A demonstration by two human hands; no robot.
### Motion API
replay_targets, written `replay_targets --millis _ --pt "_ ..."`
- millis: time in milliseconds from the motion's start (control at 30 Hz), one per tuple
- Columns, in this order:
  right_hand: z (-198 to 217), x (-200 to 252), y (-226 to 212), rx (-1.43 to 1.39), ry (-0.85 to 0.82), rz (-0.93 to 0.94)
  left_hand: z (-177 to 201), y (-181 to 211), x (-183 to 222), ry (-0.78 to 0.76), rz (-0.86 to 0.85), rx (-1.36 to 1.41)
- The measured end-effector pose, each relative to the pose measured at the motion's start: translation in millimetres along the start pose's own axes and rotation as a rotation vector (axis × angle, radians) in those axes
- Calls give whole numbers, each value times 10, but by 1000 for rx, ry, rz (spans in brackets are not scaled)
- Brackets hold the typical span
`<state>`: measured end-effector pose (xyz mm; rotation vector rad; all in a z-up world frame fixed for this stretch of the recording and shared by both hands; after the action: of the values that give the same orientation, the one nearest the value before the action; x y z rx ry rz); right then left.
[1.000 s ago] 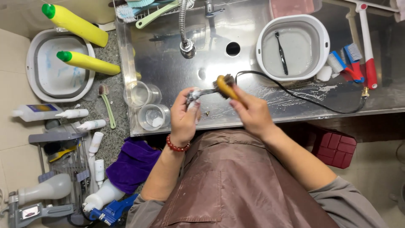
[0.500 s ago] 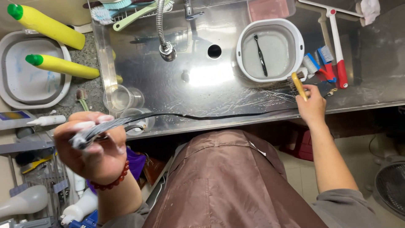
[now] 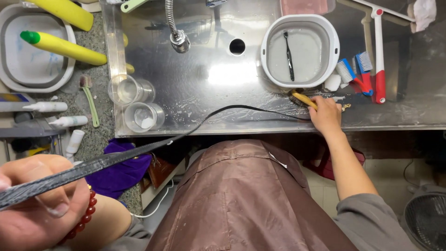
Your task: Cleaning a black leather strap with a brush and wiping it with a microfiber cloth.
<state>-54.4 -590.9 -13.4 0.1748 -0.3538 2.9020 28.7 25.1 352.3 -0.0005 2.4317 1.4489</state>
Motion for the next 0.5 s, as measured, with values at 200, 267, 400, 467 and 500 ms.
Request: replay_targets --millis 200,267,400,467,500 --pt "683 -81 -1561 -380 102 305 -433 209 174 -47 32 13" --pt "1092 144 -2811 -799 -189 867 -596 291 180 51 -11 -84" --pt "950 114 -3261 -861 -740 683 -799 363 -33 175 -121 -231" --pt "1165 -54 -3096 -843 -645 525 -891 503 -70 179 -231 -387" --pt "1433 -15 -3075 -837 -665 558 -715 465 74 207 -246 -408"
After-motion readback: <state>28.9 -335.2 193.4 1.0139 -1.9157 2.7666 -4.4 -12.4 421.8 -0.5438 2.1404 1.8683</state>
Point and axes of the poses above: each hand's wrist, its own x-axis away from the middle knuckle, its own z-axis out of the back of the hand, y = z × x, the point moved 9 cm from there along -x, towards the middle knuckle, and after that the axes turned 2 degrees about z, right-handed, at the moved point
